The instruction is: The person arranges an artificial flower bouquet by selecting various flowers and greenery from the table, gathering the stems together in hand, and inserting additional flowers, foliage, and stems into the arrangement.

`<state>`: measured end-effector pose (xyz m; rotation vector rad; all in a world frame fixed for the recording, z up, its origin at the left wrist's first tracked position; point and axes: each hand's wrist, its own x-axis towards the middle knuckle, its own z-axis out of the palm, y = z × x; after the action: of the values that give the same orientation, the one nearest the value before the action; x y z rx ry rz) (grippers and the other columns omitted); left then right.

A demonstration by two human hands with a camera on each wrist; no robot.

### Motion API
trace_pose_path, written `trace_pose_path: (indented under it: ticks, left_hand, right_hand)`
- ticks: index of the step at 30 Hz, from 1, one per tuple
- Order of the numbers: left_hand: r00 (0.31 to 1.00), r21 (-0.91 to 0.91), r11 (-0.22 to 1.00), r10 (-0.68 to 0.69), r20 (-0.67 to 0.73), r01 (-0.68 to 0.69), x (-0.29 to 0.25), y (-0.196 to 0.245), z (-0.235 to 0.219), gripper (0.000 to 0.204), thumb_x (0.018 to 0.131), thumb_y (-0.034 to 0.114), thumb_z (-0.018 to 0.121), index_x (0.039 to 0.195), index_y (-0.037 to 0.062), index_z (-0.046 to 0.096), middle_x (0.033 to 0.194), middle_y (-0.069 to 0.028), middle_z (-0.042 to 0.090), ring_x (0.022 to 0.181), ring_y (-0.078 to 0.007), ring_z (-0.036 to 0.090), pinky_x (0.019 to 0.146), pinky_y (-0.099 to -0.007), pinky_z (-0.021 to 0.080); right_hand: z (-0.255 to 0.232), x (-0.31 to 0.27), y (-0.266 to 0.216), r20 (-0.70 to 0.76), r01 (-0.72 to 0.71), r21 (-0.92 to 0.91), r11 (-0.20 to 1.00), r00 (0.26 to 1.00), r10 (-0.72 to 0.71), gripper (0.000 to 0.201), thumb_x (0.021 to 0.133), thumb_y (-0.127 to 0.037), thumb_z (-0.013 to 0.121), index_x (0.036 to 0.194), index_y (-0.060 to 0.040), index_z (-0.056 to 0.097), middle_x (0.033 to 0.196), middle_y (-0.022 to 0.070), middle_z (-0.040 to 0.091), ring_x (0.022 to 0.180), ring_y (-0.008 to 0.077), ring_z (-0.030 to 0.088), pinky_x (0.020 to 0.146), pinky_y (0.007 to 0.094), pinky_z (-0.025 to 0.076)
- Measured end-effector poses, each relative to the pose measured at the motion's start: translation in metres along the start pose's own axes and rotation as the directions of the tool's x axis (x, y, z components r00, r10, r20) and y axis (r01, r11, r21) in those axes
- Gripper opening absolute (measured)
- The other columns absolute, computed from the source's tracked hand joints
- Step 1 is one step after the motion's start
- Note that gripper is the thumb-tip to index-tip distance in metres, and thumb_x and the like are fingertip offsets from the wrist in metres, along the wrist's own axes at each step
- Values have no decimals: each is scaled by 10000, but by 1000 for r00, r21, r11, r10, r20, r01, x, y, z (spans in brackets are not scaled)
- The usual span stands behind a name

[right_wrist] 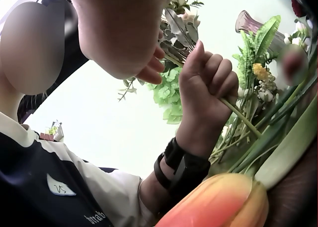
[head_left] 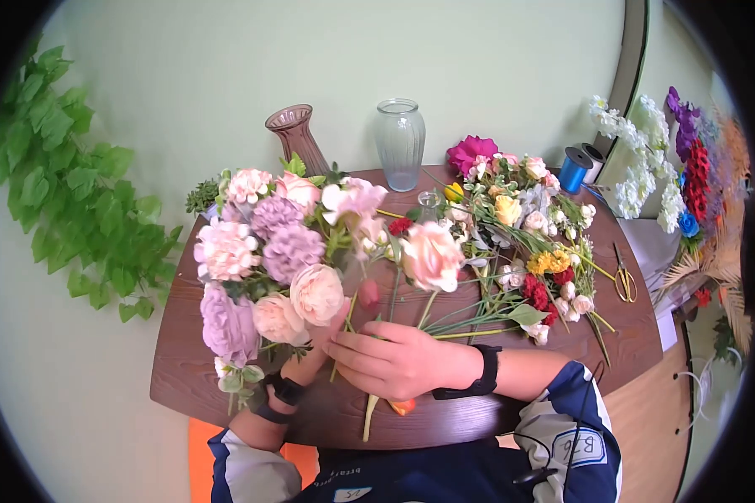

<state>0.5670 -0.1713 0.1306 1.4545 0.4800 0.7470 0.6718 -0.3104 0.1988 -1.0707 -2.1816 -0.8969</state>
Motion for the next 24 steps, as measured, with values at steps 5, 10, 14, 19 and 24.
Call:
trace_pose_path:
  ticks: [5,10,14,19,24]
  left_hand:
    - [948,-78,981,151,-281,-180,23,1,-1,258,909,138,495,675,105,391,542,60,336,446,-26,261,406,-208,183]
    - [931,-11,971,224,-290,-237,35,8,-23,224,930,164,461,728,110,381,544,61,306,432,-24,248,395,-197,177]
    - [946,-13,979,194,-258,-205,37,0,-33,106,882,153,552,844,87,478,681,73,418,558,-3,355,479,-148,258]
    - [973,-253,956,94,-212,-147,42,-7,-26,118,883,136,539,807,91,462,600,75,374,475,-3,311,424,-163,207]
    - [966,-314,934,95,-242,-170,42,7,-23,267,912,167,490,664,125,402,522,83,289,427,-25,243,407,-200,160]
  right_hand:
    - [-7,0,12,124,-101,-8,995,987,101,201,645,-123,542,823,-43,593,922,74,596,839,196,559,661,272,426]
    - [-3,-11,31,257,-511,-172,842,802,539,182,626,-117,577,803,-80,595,716,42,578,609,198,554,524,323,437]
    - [-5,-25,45,595,-665,-463,586,257,762,225,728,-267,634,681,-47,643,622,119,613,583,274,630,514,360,495]
    - [16,-50,55,644,-605,-511,611,201,738,324,697,-367,682,681,-44,659,659,117,632,621,271,639,545,346,502]
    - [21,-51,53,679,-590,-501,634,186,710,325,706,-369,678,694,-45,663,677,114,637,632,268,641,548,338,502]
